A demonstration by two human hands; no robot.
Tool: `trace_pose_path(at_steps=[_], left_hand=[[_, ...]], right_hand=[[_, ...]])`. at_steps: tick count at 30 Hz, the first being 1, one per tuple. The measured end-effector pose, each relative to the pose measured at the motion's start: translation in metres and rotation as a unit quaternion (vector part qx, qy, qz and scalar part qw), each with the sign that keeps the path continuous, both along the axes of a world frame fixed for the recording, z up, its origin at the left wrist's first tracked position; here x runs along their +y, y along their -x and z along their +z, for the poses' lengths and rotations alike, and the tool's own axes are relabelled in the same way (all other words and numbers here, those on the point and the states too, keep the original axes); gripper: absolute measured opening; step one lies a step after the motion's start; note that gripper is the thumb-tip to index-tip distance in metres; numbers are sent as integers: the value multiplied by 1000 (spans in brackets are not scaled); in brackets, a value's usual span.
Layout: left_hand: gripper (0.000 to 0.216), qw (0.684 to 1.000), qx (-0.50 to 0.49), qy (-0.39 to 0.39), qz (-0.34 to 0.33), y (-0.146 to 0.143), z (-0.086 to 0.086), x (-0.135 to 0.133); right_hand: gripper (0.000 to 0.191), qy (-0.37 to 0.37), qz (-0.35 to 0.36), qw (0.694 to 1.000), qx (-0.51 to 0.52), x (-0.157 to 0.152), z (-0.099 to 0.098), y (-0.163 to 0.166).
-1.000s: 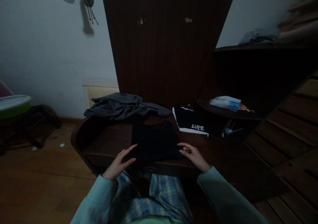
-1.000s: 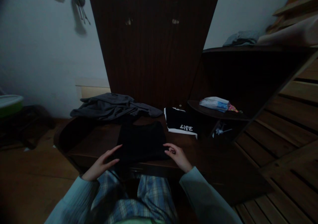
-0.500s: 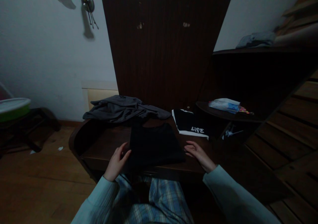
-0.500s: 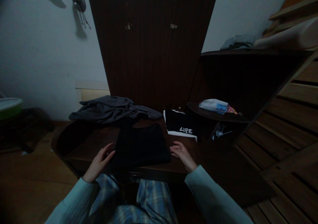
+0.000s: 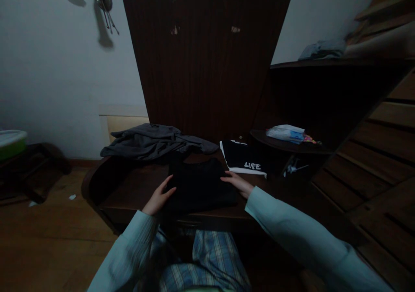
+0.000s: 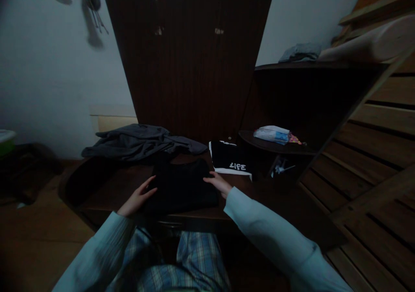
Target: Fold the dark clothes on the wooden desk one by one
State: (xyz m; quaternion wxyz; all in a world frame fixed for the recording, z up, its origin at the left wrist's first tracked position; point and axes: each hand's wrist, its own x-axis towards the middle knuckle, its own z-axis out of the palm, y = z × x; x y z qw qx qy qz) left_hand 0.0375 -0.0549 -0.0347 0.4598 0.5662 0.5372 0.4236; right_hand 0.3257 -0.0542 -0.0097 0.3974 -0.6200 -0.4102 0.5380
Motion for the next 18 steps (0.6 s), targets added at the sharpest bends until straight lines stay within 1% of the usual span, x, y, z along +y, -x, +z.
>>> trace_pose_path(at_steps=[2,4,6,9,12,15,16,18], left_hand=[[66,996,-73,55,24,-3,2,-2],[64,983,-146,100,41,-6,8,-6],[62,969,-200,131,62,-10,15,-10],[62,954,-234,156,105,-15,24,-13],[60,945,-242,148,162,-17,24,-15],[57,939,-241,97,225,-17,21,-16],[56,939,-240,85,232,-17,20,-16],[57,940,-238,88,226,-16,20,-19]], right_hand=[[57,-21,7,999,37,-1,2,7],[58,-29,8,997,70,-3,4,9],[52,-8,4,995,100,-3,5,7],[42,23,15,989,145,0,6,-2],[37,31,78,981,174,3,3,-9],[31,2,130,976,173,3,0,-8],[29,-12,136,975,174,1,0,-7],[29,-29,139,973,183,-3,-1,-4]])
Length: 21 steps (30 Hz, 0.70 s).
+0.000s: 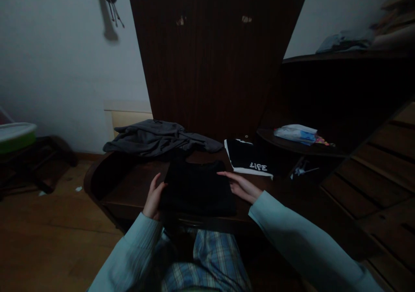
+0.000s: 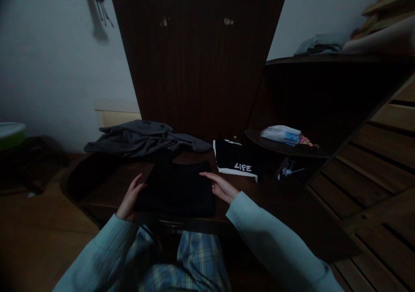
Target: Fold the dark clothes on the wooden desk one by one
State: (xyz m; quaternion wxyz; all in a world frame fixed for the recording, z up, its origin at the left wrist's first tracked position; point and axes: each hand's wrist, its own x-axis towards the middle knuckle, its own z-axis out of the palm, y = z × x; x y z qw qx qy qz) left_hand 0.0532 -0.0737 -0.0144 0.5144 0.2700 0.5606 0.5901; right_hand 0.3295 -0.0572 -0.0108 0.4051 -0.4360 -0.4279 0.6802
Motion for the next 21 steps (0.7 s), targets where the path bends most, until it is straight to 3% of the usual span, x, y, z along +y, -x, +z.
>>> trace_pose_path(at_steps=[5,10,16,21], left_hand=[[66,997,-38,35,-50,7,8,-7],[63,980,-110,46,-159,12,15,7],[60,982,-12,-9,-188,13,11,23],[60,975,39,31,-218,13,-3,24]], right_hand=[[37,-13,-29,999,-9,-14,-7,12],[39,-153,-117,969,-156,-9,-30,33],[39,-218,-127,907,-337,8,-40,36],[38,-230,-112,870,-421,10,-32,37]])
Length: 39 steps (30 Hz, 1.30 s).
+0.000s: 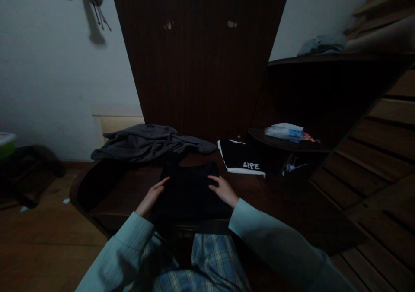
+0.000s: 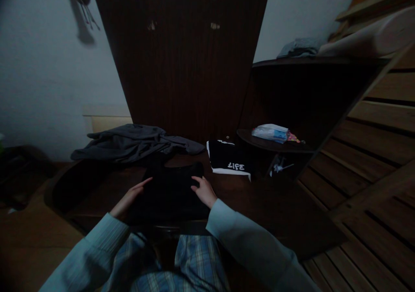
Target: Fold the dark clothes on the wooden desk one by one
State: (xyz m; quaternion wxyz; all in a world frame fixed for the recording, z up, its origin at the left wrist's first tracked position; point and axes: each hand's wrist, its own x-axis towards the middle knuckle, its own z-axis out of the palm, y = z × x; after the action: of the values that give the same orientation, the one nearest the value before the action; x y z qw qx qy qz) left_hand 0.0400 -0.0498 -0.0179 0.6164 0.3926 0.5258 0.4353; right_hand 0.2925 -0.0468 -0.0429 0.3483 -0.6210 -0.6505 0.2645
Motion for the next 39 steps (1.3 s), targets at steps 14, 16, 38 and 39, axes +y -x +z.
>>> trace_pose_path(at_steps=[14,16,38,39], left_hand=[[55,987,-12,-160,15,-55,45,15],[56,975,8,-223,-14,-77,55,26],[67,903,143,-387,-125,-255,26,138],[68,902,153,-384,-129,-256,24,137]], right_hand=[[43,-124,2,987,-105,5,76,-58],[44,-143,-30,977,-157,9,90,-80],[42,-75,-180,884,-426,61,101,-209],[42,-62,-179,880,-435,62,98,-207]])
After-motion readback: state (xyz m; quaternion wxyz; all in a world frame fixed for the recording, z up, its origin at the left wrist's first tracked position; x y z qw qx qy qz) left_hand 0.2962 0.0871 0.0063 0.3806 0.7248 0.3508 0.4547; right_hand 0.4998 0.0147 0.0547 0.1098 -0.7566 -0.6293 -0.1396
